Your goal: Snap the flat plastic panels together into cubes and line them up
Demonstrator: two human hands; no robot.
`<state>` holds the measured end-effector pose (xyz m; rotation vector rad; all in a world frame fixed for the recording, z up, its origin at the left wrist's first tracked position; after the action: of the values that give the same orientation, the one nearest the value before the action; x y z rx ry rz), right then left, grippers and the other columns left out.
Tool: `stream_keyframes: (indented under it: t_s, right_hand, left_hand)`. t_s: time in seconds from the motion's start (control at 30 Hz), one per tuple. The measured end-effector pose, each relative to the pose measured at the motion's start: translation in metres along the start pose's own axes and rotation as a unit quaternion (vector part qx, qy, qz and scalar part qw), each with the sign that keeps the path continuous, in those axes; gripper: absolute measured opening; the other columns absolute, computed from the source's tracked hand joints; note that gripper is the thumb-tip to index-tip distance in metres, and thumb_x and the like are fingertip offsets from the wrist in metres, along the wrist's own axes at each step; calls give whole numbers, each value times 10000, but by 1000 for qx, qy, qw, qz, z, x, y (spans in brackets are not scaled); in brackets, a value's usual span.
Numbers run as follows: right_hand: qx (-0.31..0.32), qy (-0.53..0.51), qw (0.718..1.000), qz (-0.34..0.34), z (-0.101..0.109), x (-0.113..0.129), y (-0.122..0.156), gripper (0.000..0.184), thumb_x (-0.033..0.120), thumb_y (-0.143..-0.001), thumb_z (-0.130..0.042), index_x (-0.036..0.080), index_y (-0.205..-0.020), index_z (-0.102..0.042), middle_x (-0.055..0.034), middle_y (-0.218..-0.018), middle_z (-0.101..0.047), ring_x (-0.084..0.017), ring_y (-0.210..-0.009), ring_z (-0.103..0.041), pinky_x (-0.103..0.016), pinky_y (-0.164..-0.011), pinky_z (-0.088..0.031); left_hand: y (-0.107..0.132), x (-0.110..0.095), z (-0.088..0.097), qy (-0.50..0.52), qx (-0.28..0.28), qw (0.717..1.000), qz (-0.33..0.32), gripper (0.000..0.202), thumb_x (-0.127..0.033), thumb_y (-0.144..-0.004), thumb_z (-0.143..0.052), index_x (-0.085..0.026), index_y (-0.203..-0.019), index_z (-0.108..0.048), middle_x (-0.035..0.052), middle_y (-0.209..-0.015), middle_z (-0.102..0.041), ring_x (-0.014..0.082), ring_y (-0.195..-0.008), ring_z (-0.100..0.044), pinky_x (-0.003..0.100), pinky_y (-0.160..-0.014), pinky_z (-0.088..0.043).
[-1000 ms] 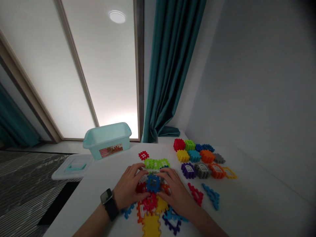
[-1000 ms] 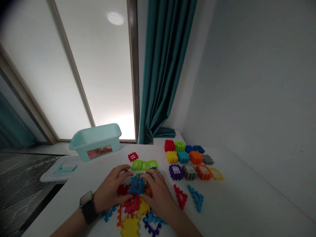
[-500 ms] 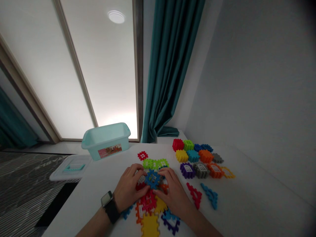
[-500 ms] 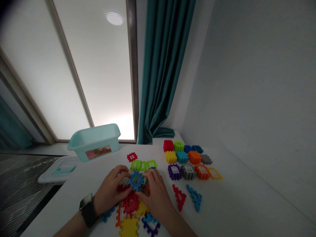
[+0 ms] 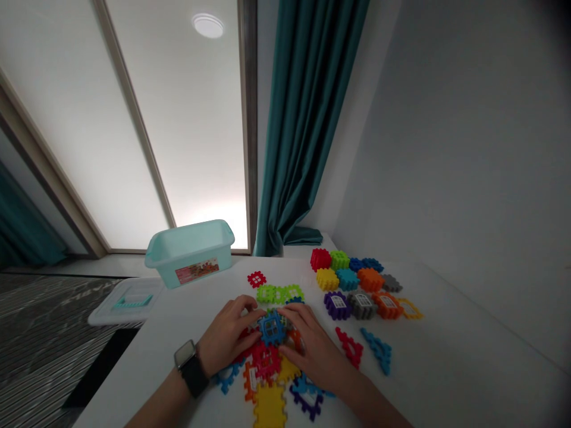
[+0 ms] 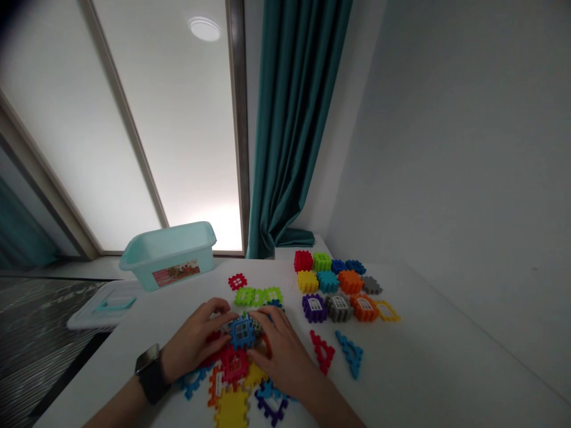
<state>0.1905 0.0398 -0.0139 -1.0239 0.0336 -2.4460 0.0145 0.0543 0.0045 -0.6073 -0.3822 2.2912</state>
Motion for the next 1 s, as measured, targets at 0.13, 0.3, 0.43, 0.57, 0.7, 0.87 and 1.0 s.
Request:
stream_keyframes:
  t_s: [0.13, 0.3, 0.43, 0.57, 0.7, 0.87, 1.0]
  right_hand:
    - [20, -4, 1000, 2, -2, 0, 0, 630, 160, -813, -634, 290, -1404, -460, -64, -1423, -440, -254, -1353, -406, -441, -1157, -344]
    - [24, -14, 1000, 8, -1, 3, 0, 593, 139, -788, -651, 276, -1345, -502, -68, -1403, -453, -258, -1335, -427, -450, -1149, -355]
    - [0, -21, 1000, 3, 3, 6, -1, 539, 145, -782, -645, 246, -1294, -515, -72, -1365, -471, -244, -1313, -444, -425, -1145, -361]
    - [-21, -22, 999, -12, 4, 6, -2, 516, 146, -775, -649, 230, -1266, -516, -79, -1353, -473, -247, -1313, -443, -424, -1148, -356]
    - [-22, -27, 999, -22, 0, 5, -2, 483, 146, -770, -665, 235, -1225, -528, -76, -1339, -476, -250, -1305, -451, -425, -1133, -373]
    - [-14, -25, 999, -16, 0, 5, -2, 477, 132, -763, -669, 243, -1210, -546, -72, -1339, -488, -257, -1299, -468, -431, -1128, -384]
    - [9, -25, 1000, 1, 0, 4, 0, 537, 157, -791, -661, 264, -1300, -529, -71, -1375, -475, -251, -1310, -467, -426, -1130, -384]
  left_hand:
    - [2, -1, -3, -16, 16, 1000, -18, 379, -190, -875, -637, -270, -1245, -615, 89, -1191, -576, 247, -1012, -602, 385, -892, -537]
    - [1, -3, -4, -23, 28, 999, -28, 383, -191, -873, -654, -272, -1246, -618, 84, -1171, -584, 249, -1000, -601, 388, -875, -537]
    - [-1, -4, 2, -20, 10, 1000, 2, 282, -198, -905, -626, -256, -1180, -649, 76, -1140, -604, 249, -1011, -601, 399, -891, -526]
    - [-1, -8, 4, 14, -2, 1000, 11, 413, -276, -821, -745, -228, -1210, -616, 90, -1181, -598, 263, -1037, -601, 419, -918, -521]
    - [-1, -8, 3, 20, -16, 1000, 17, 513, -315, -721, -836, -229, -1175, -614, 89, -1190, -603, 270, -1032, -605, 422, -903, -528]
    - [0, -8, 5, 18, -15, 1000, 12, 466, -278, -743, -812, -233, -1166, -623, 87, -1186, -606, 269, -1042, -605, 420, -916, -525]
    - [1, -8, 4, 27, 7, 1000, 3, 478, -264, -743, -815, -227, -1182, -627, 96, -1209, -591, 269, -1065, -599, 412, -935, -523]
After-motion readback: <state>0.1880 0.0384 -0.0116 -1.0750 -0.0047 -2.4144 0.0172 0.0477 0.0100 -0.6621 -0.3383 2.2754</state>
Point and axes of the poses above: each hand's wrist, its own y-axis away from the middle knuckle, its own z-axis out of the back of the hand, x = y × z, the point moved 7 cm from there along -y, towards the middle knuckle
